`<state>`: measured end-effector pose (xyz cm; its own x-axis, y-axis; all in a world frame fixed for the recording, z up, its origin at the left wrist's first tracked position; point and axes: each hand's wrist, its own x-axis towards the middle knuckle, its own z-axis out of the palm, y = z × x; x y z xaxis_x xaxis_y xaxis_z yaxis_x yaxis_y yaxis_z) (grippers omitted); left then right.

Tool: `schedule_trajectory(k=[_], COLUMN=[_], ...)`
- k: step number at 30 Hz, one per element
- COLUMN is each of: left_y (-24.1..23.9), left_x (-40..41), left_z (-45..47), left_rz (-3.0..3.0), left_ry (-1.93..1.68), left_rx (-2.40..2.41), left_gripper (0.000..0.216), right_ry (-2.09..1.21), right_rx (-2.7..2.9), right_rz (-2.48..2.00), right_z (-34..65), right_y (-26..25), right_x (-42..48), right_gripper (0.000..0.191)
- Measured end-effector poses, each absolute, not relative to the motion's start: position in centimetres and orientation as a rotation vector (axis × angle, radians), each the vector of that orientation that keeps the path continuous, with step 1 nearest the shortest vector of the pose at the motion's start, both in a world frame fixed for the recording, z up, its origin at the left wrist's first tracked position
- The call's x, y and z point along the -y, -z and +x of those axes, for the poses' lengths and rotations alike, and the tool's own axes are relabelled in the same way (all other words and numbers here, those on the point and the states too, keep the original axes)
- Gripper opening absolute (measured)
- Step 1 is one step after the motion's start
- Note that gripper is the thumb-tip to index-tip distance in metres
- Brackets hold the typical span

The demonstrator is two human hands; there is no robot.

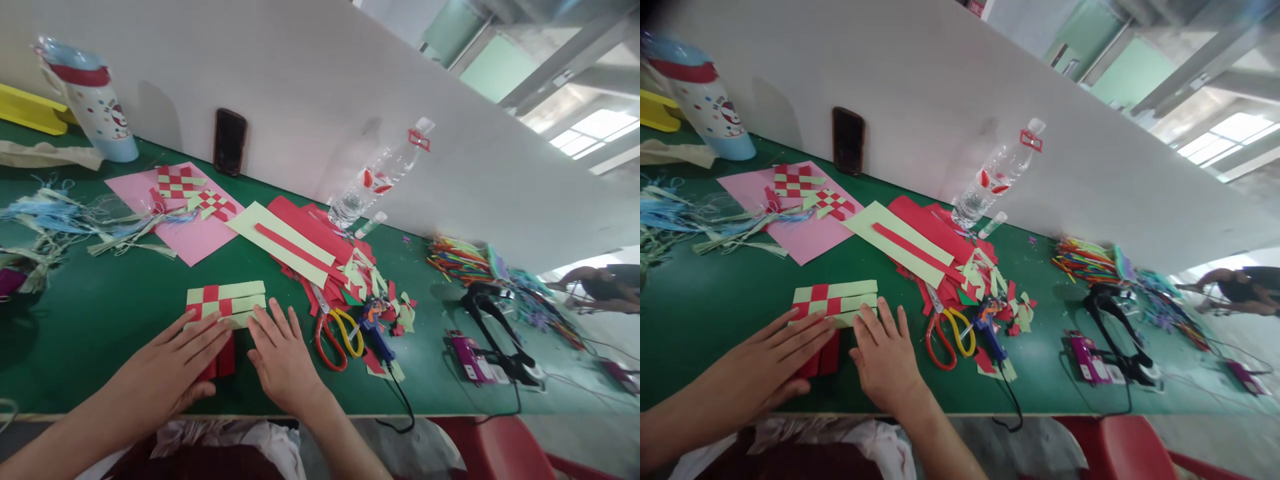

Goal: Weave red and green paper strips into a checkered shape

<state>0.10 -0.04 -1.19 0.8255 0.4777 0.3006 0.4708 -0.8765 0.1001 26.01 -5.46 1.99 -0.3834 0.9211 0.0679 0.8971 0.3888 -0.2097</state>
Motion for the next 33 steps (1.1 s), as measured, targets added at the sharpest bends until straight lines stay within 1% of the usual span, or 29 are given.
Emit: schedule_trajectory(k=[5,13,17,19,23,27,30,33], left_y=[2.3,2.0,1.9,1.9,2.0,2.3,2.4,2.6], left_x=[-1.4,-1.5,-1.5,-1.4,-1.6,-2.3,-2.8,-3.0], left_z=[0.6,0.5,0.6,0.5,-0.2,-0.8,-0.6,-0.3], left_rz=[3.031,3.064,3.047,3.047,3.043,3.066,3.051,3.018], left_ry=[-0.522,-0.581,-0.551,-0.543,-0.502,-0.525,-0.495,-0.494], left_rx=[-0.773,-0.727,-0.734,-0.734,-0.697,-0.662,-0.656,-0.639], left_gripper=[0.060,0.061,0.063,0.060,0.046,0.051,0.050,0.038], right_ry=[-0.238,-0.323,-0.297,-0.266,-0.223,-0.204,-0.222,-0.225], right_rx=[2.452,2.415,2.318,2.265,2.189,2.114,2.112,2.147], right_rz=[-1.647,-1.676,-1.667,-1.655,-1.636,-1.632,-1.640,-1.644], right_z=[26.0,26.3,26.2,26.3,26.5,26.3,25.5,24.6], right_y=[-1.8,-1.4,-1.7,-1.9,-2.0,-2.0,-2.1,-2.2], right_x=[5.5,5.6,5.6,5.5,5.4,5.4,5.1,4.4], right_gripper=[0.045,0.044,0.042,0.042,0.039,0.035,0.032,0.030])
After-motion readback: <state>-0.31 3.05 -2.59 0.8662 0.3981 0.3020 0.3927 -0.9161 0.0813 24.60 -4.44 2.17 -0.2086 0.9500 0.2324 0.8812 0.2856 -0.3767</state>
